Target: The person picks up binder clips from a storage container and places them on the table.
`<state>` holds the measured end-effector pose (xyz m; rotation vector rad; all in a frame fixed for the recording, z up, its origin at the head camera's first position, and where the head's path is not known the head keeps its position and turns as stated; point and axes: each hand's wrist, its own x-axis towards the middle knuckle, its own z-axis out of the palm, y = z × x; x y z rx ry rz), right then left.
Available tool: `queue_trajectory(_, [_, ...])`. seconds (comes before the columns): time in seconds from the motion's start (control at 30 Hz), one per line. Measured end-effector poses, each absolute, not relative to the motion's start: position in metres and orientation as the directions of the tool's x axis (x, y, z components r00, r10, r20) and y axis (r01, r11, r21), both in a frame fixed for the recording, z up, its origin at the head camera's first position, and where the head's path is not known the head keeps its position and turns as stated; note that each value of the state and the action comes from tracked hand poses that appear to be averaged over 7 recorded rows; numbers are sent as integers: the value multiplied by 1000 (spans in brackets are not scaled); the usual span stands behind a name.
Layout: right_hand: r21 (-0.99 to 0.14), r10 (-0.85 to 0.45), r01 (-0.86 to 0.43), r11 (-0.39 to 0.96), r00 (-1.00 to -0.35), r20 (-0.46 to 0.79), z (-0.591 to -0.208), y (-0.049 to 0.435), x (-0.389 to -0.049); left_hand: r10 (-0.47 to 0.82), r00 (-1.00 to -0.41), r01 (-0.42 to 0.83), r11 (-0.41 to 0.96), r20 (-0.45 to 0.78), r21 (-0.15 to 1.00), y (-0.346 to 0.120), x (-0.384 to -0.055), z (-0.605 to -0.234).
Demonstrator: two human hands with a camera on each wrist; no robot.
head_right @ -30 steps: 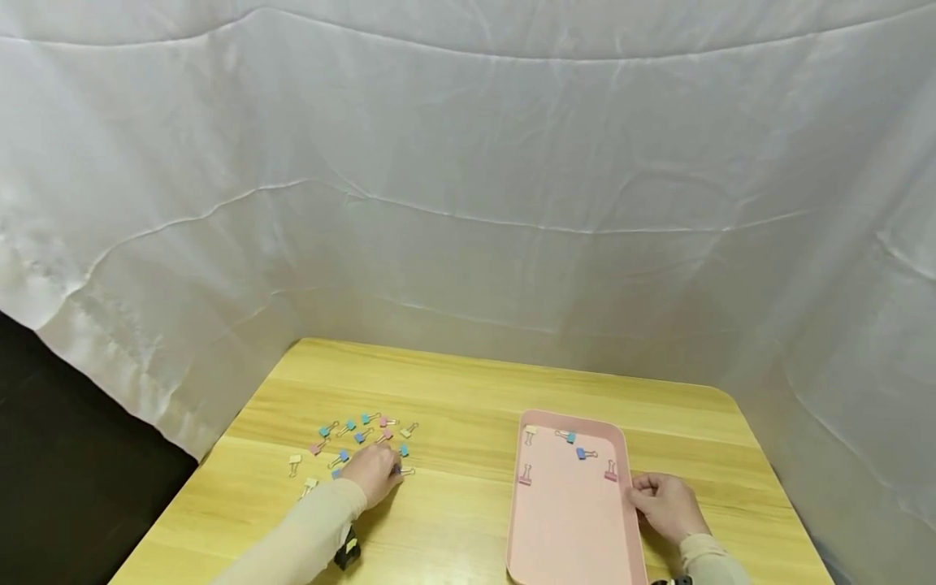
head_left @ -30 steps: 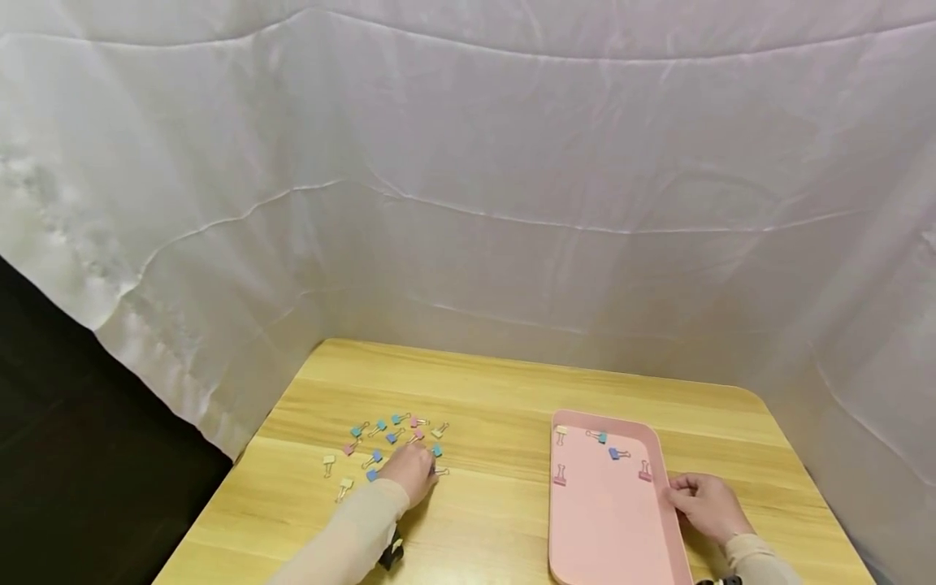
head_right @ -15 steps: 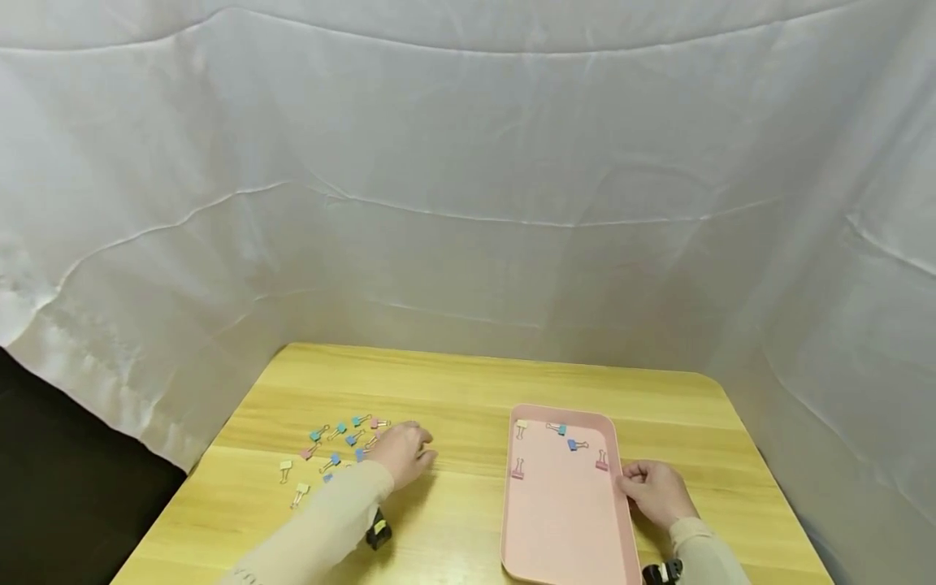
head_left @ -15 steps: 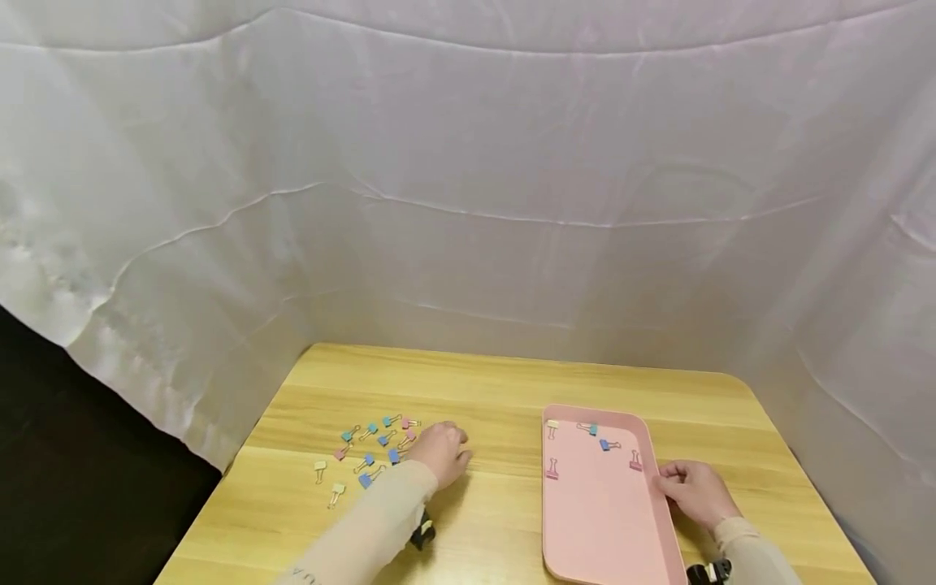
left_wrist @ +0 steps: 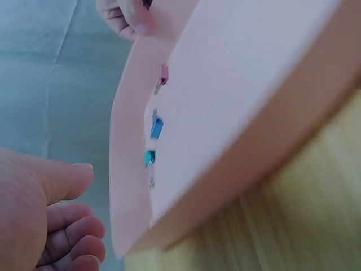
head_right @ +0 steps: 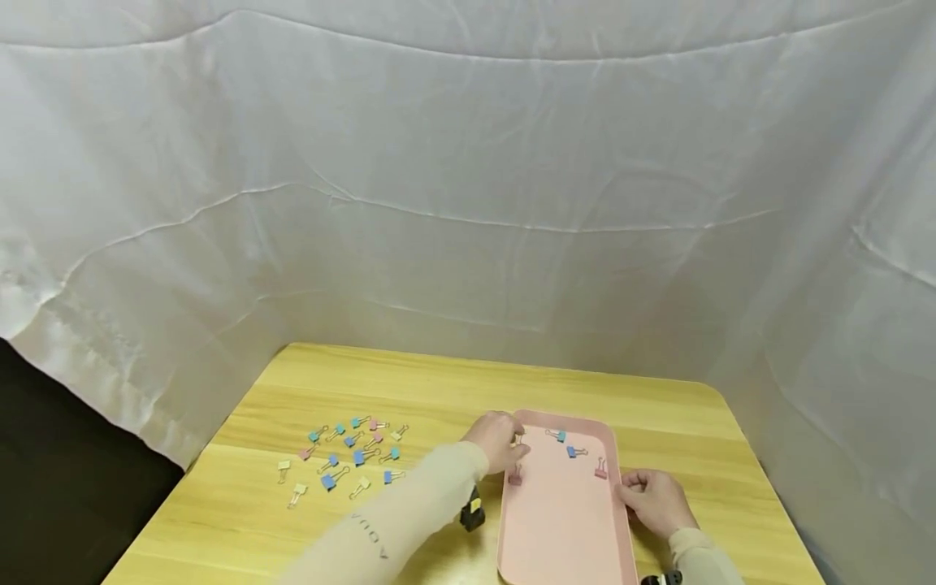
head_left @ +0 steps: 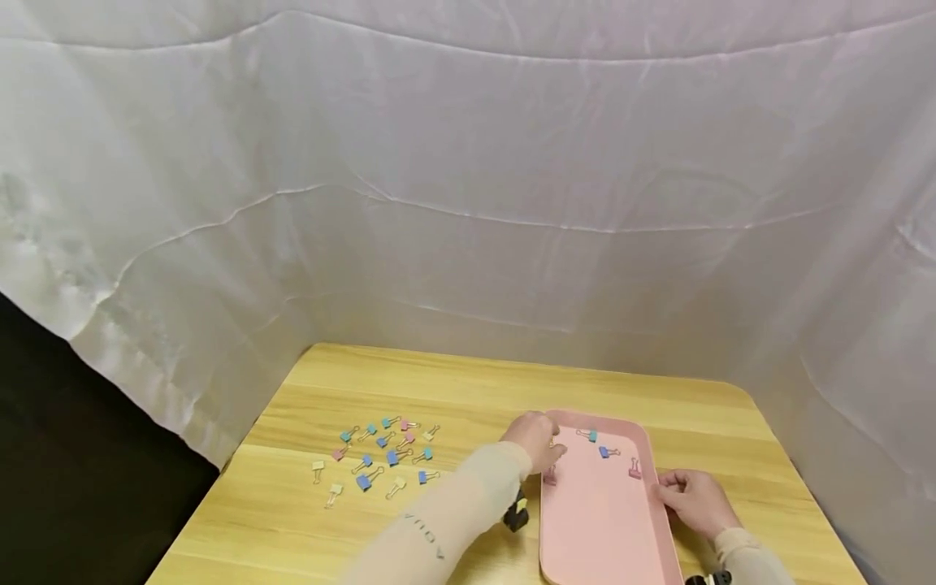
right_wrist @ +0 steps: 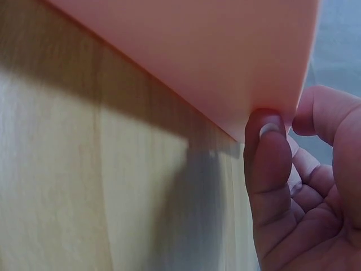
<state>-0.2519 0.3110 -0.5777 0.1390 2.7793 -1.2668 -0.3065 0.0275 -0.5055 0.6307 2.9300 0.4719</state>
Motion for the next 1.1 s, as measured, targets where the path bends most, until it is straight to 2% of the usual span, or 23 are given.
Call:
queue_trajectory(0.1, [-748, 48, 122, 652, -992, -120, -577, 312, -252, 391, -918, 346, 877, -74, 333, 50, -311, -510])
queue_trajectory(0.3, [-738, 67, 138, 660, -990, -125, -577, 313, -249, 397, -912, 372, 907, -106, 197, 87, -313, -520])
queue_trajectory(0.43, [-765, 71, 146, 627, -989, -130, -577, 311, -250, 354, -924, 313, 918, -147, 245, 102, -312, -526])
queue_trajectory(0.6, [-763, 73, 135, 632, -991, -116, -577, 310, -253, 327, -929, 281, 928, -173, 246, 114, -311, -535])
queue_trajectory(0.87, [-791, 75, 140, 596, -990, -118, -577, 305, -253, 370, -914, 355, 928, -167, 113, 121, -316, -547])
queue_trajectory(1.1, [-789, 95, 169, 591, -986, -140, -578, 306, -253, 382, -909, 368, 923, -168, 109, 126, -321, -554])
